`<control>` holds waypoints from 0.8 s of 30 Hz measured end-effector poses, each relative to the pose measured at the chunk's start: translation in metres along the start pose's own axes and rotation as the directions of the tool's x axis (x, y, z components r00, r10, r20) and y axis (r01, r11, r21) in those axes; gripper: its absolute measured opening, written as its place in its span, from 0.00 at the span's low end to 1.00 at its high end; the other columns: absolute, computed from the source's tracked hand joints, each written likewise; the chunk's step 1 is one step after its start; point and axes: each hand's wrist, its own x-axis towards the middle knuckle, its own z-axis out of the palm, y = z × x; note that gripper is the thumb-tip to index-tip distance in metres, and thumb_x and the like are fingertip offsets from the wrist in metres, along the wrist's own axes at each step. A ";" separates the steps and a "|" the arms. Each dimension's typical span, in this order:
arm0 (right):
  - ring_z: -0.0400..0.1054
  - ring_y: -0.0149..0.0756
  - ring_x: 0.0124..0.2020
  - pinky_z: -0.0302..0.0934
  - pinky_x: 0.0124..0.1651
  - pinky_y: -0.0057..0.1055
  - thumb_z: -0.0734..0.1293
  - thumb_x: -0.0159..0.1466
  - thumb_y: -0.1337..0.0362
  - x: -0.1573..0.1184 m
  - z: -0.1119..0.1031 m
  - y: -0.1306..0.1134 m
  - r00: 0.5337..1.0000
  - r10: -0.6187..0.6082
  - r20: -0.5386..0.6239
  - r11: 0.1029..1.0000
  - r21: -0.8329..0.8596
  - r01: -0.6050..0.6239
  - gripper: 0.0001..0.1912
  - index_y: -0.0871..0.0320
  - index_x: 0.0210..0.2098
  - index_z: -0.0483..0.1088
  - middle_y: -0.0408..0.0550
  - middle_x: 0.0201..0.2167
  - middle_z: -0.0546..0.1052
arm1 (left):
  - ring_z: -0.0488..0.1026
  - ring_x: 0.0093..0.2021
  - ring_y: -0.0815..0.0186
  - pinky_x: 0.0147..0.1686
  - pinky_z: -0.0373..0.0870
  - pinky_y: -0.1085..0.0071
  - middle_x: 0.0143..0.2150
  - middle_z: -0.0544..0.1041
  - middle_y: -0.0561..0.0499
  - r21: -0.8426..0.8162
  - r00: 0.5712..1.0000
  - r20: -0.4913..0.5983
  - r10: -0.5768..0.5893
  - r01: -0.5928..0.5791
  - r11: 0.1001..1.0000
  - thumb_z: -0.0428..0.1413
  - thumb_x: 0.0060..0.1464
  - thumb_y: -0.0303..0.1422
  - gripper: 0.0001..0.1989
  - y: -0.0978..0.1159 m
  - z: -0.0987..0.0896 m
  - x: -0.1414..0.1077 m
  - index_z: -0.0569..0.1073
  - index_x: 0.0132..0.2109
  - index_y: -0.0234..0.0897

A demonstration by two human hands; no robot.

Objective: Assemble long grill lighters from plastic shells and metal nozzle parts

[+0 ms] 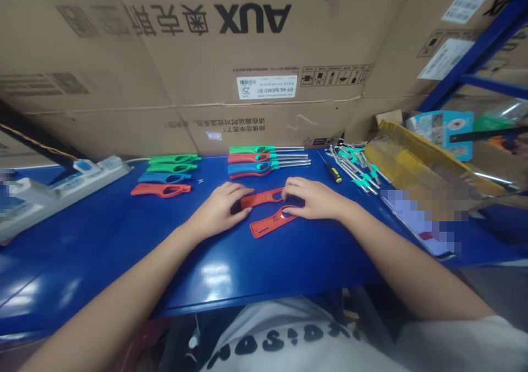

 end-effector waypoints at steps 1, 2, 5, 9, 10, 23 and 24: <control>0.69 0.40 0.47 0.62 0.42 0.32 0.70 0.65 0.59 0.000 0.000 0.000 1.000 -0.007 -0.008 1.000 0.016 0.007 0.12 0.54 0.47 0.71 0.49 0.47 0.73 | 0.71 0.56 0.54 0.58 0.68 0.54 0.56 0.76 0.41 0.011 1.000 0.002 0.008 -0.008 1.000 0.55 0.63 0.38 0.20 0.001 -0.002 0.000 0.72 0.59 0.36; 0.69 0.41 0.50 0.63 0.45 0.33 0.70 0.65 0.60 0.000 0.000 0.000 1.000 -0.015 -0.014 0.999 0.029 0.016 0.14 0.53 0.49 0.71 0.49 0.50 0.73 | 0.71 0.56 0.54 0.58 0.68 0.54 0.56 0.76 0.42 0.017 1.000 0.002 0.017 -0.017 1.000 0.55 0.64 0.39 0.20 0.002 -0.003 0.000 0.72 0.59 0.37; 0.69 0.42 0.52 0.65 0.48 0.36 0.68 0.67 0.61 0.001 0.002 0.000 0.999 -0.031 -0.014 0.999 0.040 0.032 0.13 0.53 0.51 0.71 0.50 0.51 0.74 | 0.71 0.56 0.56 0.57 0.67 0.56 0.55 0.76 0.43 0.012 0.999 0.006 0.052 -0.052 0.999 0.54 0.65 0.39 0.18 0.009 -0.007 0.000 0.72 0.58 0.38; 0.70 0.40 0.48 0.64 0.45 0.34 0.67 0.68 0.63 0.003 0.008 0.001 1.000 -0.008 -0.012 1.000 0.021 0.008 0.07 0.55 0.46 0.73 0.49 0.47 0.75 | 0.72 0.53 0.58 0.54 0.69 0.59 0.53 0.77 0.46 0.007 0.993 0.081 0.091 -0.092 0.996 0.53 0.66 0.40 0.17 0.019 -0.006 -0.001 0.73 0.58 0.40; 0.71 0.40 0.47 0.64 0.44 0.34 0.66 0.68 0.64 0.003 0.008 0.002 1.000 -0.001 -0.017 1.000 0.018 0.001 0.06 0.55 0.45 0.73 0.48 0.46 0.76 | 0.73 0.52 0.58 0.53 0.69 0.59 0.53 0.77 0.46 0.014 0.991 0.099 0.092 -0.094 0.996 0.54 0.66 0.40 0.17 0.020 -0.005 -0.002 0.73 0.59 0.41; 0.70 0.36 0.44 0.60 0.39 0.29 0.68 0.67 0.61 0.007 0.013 -0.004 0.995 0.075 -0.070 0.996 0.051 -0.072 0.04 0.55 0.40 0.72 0.46 0.42 0.76 | 0.76 0.47 0.59 0.49 0.74 0.62 0.46 0.80 0.45 -0.061 0.998 0.023 0.059 -0.057 0.997 0.53 0.66 0.31 0.10 0.004 0.003 -0.001 0.77 0.49 0.37; 0.70 0.36 0.44 0.60 0.39 0.29 0.68 0.67 0.61 0.007 0.015 -0.004 0.993 0.085 -0.082 0.995 0.051 -0.081 0.04 0.55 0.40 0.72 0.46 0.42 0.76 | 0.76 0.47 0.59 0.49 0.74 0.62 0.47 0.80 0.45 -0.065 0.998 0.023 0.050 -0.049 0.997 0.53 0.66 0.31 0.10 0.003 0.003 -0.001 0.78 0.49 0.37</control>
